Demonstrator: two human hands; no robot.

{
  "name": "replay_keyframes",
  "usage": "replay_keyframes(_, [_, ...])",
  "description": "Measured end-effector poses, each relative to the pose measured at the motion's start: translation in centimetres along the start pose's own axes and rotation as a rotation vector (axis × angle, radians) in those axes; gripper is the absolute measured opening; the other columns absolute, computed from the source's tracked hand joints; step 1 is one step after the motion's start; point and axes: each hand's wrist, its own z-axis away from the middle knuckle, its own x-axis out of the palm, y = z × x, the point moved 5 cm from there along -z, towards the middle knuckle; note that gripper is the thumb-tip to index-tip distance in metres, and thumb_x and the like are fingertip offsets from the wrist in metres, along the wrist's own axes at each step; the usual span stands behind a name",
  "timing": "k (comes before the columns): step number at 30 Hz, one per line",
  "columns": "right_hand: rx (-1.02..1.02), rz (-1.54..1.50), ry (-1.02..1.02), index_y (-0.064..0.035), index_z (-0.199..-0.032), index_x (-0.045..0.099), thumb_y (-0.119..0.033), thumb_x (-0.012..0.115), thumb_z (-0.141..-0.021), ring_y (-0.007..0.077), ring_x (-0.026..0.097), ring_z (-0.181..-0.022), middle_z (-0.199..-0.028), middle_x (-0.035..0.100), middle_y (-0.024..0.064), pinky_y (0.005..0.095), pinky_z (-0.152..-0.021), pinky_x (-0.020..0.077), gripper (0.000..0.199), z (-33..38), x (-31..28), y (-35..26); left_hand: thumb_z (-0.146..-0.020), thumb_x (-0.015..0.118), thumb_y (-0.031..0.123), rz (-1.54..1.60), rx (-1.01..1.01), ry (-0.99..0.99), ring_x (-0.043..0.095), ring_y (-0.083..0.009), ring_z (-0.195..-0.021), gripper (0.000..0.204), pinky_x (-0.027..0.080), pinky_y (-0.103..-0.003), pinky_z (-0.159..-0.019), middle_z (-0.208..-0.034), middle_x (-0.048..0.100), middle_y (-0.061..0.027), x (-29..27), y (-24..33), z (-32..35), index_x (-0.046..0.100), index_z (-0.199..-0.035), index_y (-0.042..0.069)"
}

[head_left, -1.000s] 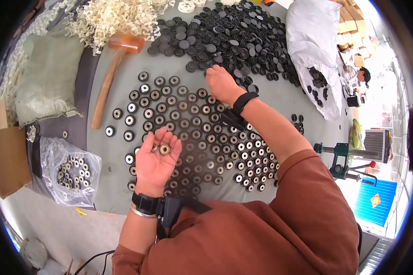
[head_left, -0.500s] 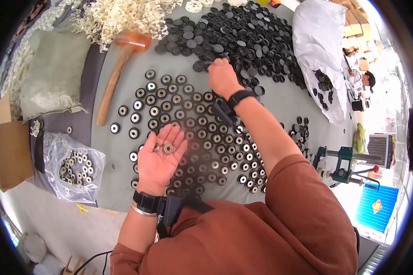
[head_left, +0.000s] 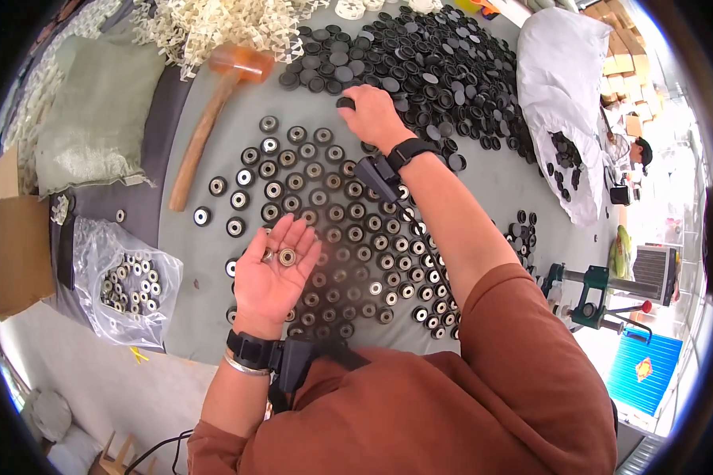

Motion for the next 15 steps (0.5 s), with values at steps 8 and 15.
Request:
replay_keyframes(8, [0.011, 0.075, -0.086, -0.0047, -0.088, 0.064, -0.012, 0.053, -0.074, 0.0314, 0.056, -0.086, -0.087, 0.06, 0.0146, 0.0391, -0.077, 0.0448, 0.019, 1.0, 0.4, 0.7, -0.094, 0.032, 0.029, 0.025, -0.012, -0.031, 0.049, -0.0302, -0.104, 0.041, 0.04, -0.045, -0.094, -0.114, 0.049, -0.0167, -0.4, 0.2, 0.1, 0.043, -0.117, -0.003])
replay_keyframes(15, [0.062, -0.339, -0.195, -0.0054, -0.084, 0.063, -0.014, 0.059, -0.071, 0.0289, 0.056, -0.076, -0.081, 0.059, 0.0117, 0.0371, -0.069, 0.0463, 0.015, 6.4, -6.0, -7.7, -0.095, 0.027, 0.033, 0.077, -0.029, 0.035, 0.044, -0.0324, -0.114, 0.046, 0.033, -0.048, -0.099, -0.122, 0.047, -0.0174, 1.1, -0.2, -0.2, 0.043, -0.12, -0.002])
